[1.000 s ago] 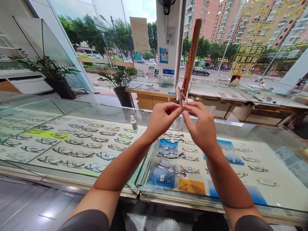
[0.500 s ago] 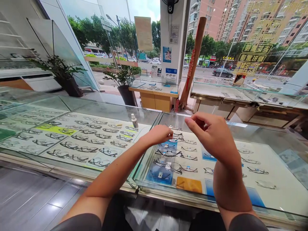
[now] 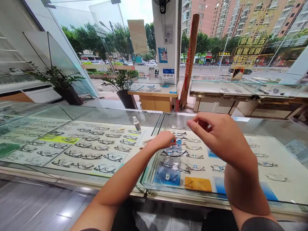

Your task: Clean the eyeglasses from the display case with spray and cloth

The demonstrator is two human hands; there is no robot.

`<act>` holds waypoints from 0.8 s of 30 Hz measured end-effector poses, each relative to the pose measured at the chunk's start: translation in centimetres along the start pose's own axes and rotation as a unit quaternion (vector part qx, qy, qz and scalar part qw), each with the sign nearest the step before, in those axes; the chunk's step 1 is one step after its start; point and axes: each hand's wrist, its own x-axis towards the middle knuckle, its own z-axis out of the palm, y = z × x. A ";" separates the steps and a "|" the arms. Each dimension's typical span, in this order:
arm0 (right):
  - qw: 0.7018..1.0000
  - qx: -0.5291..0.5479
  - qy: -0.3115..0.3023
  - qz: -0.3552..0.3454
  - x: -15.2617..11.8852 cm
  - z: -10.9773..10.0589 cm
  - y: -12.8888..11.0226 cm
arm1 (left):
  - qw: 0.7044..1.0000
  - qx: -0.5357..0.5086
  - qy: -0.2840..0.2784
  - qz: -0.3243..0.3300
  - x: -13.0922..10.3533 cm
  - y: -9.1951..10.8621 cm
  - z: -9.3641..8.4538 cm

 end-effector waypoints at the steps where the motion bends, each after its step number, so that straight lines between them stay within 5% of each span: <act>1: 1.000 -0.001 0.008 -0.005 -0.1 -0.1 -0.3 | 1.000 0.002 -0.003 0.001 0.0 -0.1 0.1; 4: 0.997 0.005 0.077 0.003 0.1 0.4 0.1 | 1.000 0.006 0.009 0.014 0.1 -0.3 0.4; 7: 0.989 0.010 0.144 0.040 0.7 3.7 3.3 | 0.997 -0.016 0.076 0.005 0.6 -0.6 0.9; 14: 0.985 0.021 0.061 0.157 -2.0 14.3 12.5 | 0.995 -0.019 0.093 -0.026 1.7 -2.1 2.3; 24: 0.979 0.003 0.086 0.188 -2.6 14.5 14.5 | 0.992 -0.047 0.115 -0.005 1.5 -1.4 2.2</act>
